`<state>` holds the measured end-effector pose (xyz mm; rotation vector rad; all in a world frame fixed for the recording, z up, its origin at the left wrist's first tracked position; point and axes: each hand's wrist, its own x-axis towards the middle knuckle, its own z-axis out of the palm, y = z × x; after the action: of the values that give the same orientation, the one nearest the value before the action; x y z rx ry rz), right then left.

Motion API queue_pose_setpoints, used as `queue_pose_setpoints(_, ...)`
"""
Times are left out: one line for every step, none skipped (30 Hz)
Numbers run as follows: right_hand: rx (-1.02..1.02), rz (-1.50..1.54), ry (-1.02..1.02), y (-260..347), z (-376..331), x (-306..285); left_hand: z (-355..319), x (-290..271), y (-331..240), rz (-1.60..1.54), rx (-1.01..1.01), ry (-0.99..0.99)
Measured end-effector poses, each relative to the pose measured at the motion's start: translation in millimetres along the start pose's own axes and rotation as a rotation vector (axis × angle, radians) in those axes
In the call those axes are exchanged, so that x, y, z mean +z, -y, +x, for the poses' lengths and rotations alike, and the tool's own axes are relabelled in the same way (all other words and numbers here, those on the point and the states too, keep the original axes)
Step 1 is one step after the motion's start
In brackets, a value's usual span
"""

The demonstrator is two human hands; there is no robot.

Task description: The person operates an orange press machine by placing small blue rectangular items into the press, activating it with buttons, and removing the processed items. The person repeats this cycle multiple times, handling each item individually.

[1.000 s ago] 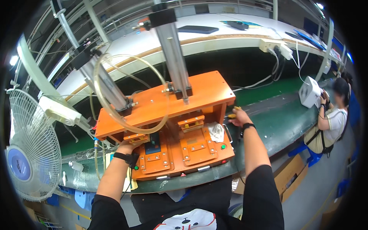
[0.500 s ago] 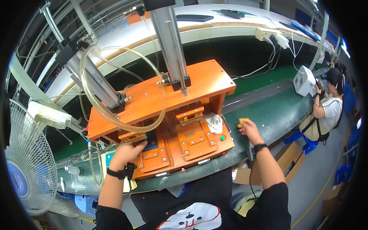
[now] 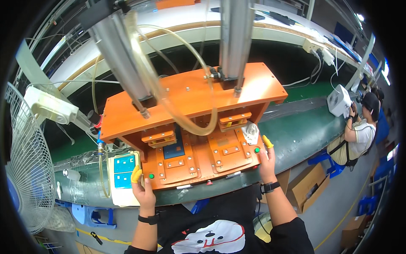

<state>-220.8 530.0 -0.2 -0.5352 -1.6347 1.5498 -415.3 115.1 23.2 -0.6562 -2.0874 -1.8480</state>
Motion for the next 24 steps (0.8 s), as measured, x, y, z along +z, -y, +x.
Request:
queue_pose_setpoints(-0.011,0.042,-0.004,-4,3,-2,-4,2,7,-0.024,-0.019,0.004)
queue_pose_setpoints(-0.021,0.085,-0.006,-10,6,-5,-6,3,12,-0.048,-0.037,0.008)
queue_pose_setpoints(-0.025,0.124,-0.007,-12,7,-5,-10,6,13,-0.071,-0.061,0.012)
queue_pose_setpoints(-0.027,0.134,-0.059,-16,6,-2,-11,8,13,-0.026,-0.051,0.036)
queue_pose_setpoints(-0.006,0.196,-0.043,-18,5,-1,-10,9,12,-0.02,-0.051,0.029)
queue_pose_setpoints(0.016,0.252,-0.026,-19,4,-3,-10,11,12,-0.017,-0.055,0.02)
queue_pose_setpoints(0.038,0.308,-0.01,-20,4,-5,-12,13,12,-0.015,-0.059,0.013)
queue_pose_setpoints(0.037,0.27,-0.013,-22,4,-5,-13,13,16,-0.047,-0.073,-0.005)
queue_pose_setpoints(0.027,0.261,-0.017,-23,4,-3,-15,15,20,-0.125,-0.11,-0.043)
queue_pose_setpoints(0.017,0.252,-0.022,-23,4,-2,-16,18,23,-0.205,-0.147,-0.081)
queue_pose_setpoints(0.008,0.243,-0.026,-23,4,-1,-17,20,26,-0.284,-0.184,-0.119)
queue_pose_setpoints(0.018,0.225,-0.033,-21,4,-3,-21,23,27,-0.343,-0.209,-0.135)
queue_pose_setpoints(0.032,0.221,-0.039,-19,4,-1,-22,22,29,-0.359,-0.21,-0.145)
queue_pose_setpoints(0.046,0.216,-0.045,-18,4,1,-23,22,32,-0.376,-0.212,-0.156)
queue_pose_setpoints(0.061,0.21,-0.053,-18,4,1,-23,22,34,-0.391,-0.215,-0.165)
queue_pose_setpoints(0.052,0.201,-0.059,-19,4,0,-23,22,35,-0.401,-0.209,-0.144)
queue_pose_setpoints(0.042,0.193,-0.064,-21,4,-1,-22,22,36,-0.41,-0.203,-0.125)
queue_pose_setpoints(0.033,0.183,-0.067,-22,4,-1,-22,22,37,-0.419,-0.199,-0.108)
queue_pose_setpoints(0.024,0.167,-0.065,-22,3,-1,-22,21,37,-0.449,-0.217,-0.087)
queue_pose_setpoints(0.014,0.151,-0.062,-22,2,-2,-21,20,36,-0.479,-0.234,-0.065)
queue_pose_setpoints(0.002,0.137,-0.061,-22,2,-2,-20,19,36,-0.509,-0.249,-0.042)
queue_pose_setpoints(-0.012,0.114,-0.062,-23,4,-2,-19,19,37,-0.504,-0.232,-0.046)
queue_pose_setpoints(-0.009,0.118,-0.066,-24,3,-2,-21,19,38,-0.496,-0.228,-0.047)
queue_pose_setpoints(-0.009,0.125,-0.073,-23,4,-1,-21,19,40,-0.488,-0.219,-0.046)
